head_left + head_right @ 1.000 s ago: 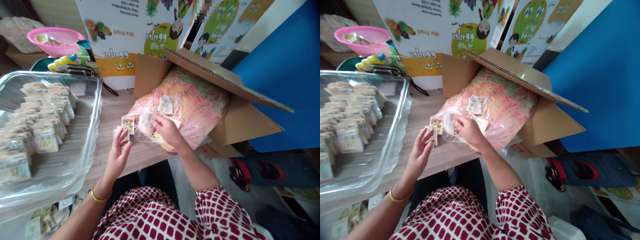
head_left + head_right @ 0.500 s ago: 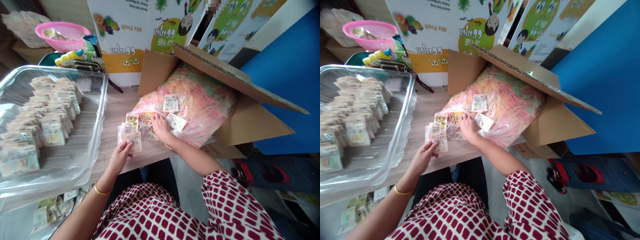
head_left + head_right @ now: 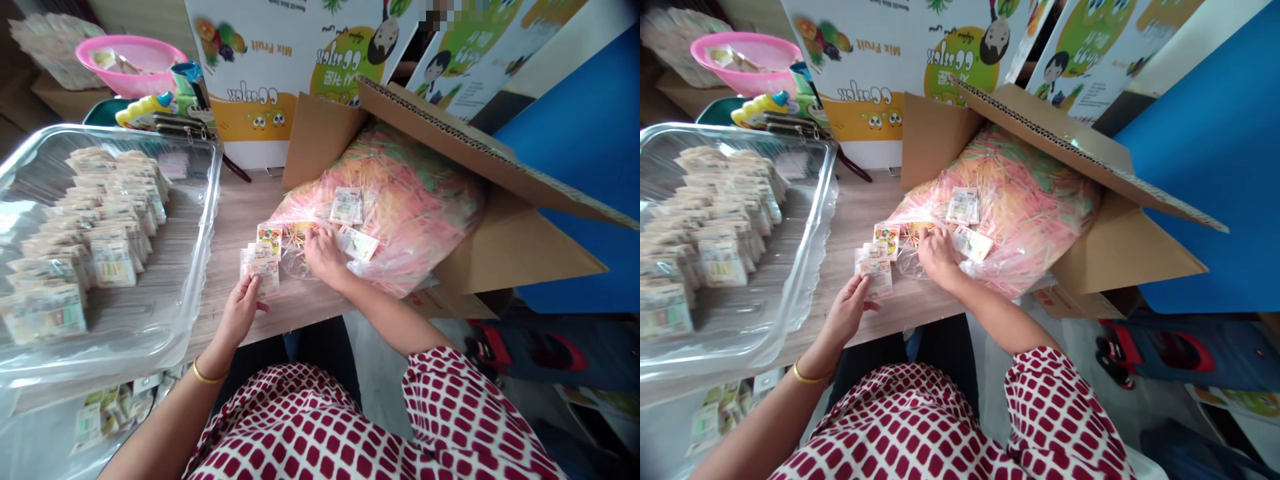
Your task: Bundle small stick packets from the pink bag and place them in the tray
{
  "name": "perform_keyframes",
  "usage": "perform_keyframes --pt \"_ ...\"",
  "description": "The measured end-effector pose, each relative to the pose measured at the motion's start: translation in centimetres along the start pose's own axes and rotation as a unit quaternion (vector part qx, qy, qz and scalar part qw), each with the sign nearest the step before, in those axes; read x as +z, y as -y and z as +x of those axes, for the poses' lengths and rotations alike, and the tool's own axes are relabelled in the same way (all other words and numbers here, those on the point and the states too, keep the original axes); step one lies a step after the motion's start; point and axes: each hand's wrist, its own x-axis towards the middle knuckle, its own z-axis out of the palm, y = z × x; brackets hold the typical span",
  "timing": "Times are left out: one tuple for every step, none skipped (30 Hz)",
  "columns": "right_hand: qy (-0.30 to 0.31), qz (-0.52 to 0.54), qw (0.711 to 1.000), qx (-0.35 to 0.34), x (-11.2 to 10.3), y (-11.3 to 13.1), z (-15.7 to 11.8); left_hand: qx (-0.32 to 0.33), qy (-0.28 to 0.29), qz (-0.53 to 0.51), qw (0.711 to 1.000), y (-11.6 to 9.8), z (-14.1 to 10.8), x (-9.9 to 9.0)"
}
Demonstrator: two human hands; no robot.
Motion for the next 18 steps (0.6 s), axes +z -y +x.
perform_keyframes --pt "0.003 0.018 1.000 0.017 -0.2 0.2 0.4 0.003 -0.001 -0.010 1.000 -0.1 0.0 0.1" --pt "0.008 0.036 0.999 0.037 -0.4 0.5 0.9 0.003 -0.001 -0.022 1.000 -0.1 0.1 0.2" --pt "0.014 0.053 0.997 0.057 -0.5 0.8 1.4 0.002 -0.001 -0.033 0.999 -0.1 0.1 0.3" --pt "0.023 0.070 0.995 0.071 -0.7 1.3 2.0 0.000 -0.001 -0.042 0.999 -0.1 0.1 0.5" --pt "0.034 0.087 0.992 0.080 -0.7 1.8 2.5 -0.003 -0.001 -0.049 0.999 0.0 0.1 0.6" --pt "0.049 0.102 0.990 0.087 -0.7 2.3 3.0 -0.005 -0.002 -0.053 0.999 0.1 0.0 0.6" --pt "0.065 0.115 0.987 0.095 -0.7 2.7 3.5 -0.005 -0.005 -0.055 0.998 0.2 0.0 0.6" --pt "0.083 0.126 0.983 0.105 -0.7 3.0 3.9 -0.005 -0.005 -0.056 0.998 0.3 0.0 0.6" --pt "0.100 0.136 0.979 0.114 -0.6 3.2 4.2 -0.004 -0.003 -0.054 0.999 0.3 -0.1 0.6" --pt "0.116 0.146 0.975 0.119 -0.6 3.2 4.5 -0.004 0.000 -0.052 0.999 0.4 -0.1 0.4" --pt "0.130 0.152 0.972 0.122 -0.5 3.0 4.6 -0.003 0.005 -0.051 0.999 0.5 -0.1 0.3" --pt "0.139 0.158 0.970 0.119 -0.5 2.7 4.6 -0.003 0.010 -0.051 0.999 0.5 -0.2 0.1" --pt "0.142 0.162 0.970 0.115 -0.5 2.3 4.6 -0.002 0.015 -0.052 0.999 0.5 -0.2 -0.1" --pt "0.143 0.166 0.969 0.112 -0.4 1.8 4.5 -0.002 0.019 -0.053 0.998 0.6 -0.1 -0.2" --pt "0.141 0.170 0.969 0.110 -0.4 1.2 4.3 -0.001 0.021 -0.056 0.998 0.6 -0.1 -0.3" --pt "0.139 0.175 0.969 0.109 -0.4 0.7 4.1 0.000 0.021 -0.060 0.998 0.6 0.0 -0.4" --pt "0.132 0.179 0.969 0.105 -0.4 0.3 3.9 0.002 0.022 -0.066 0.998 0.7 0.0 -0.5" --pt "0.122 0.181 0.971 0.099 -0.4 0.0 3.6 0.003 0.022 -0.073 0.997 0.7 0.1 -0.5"
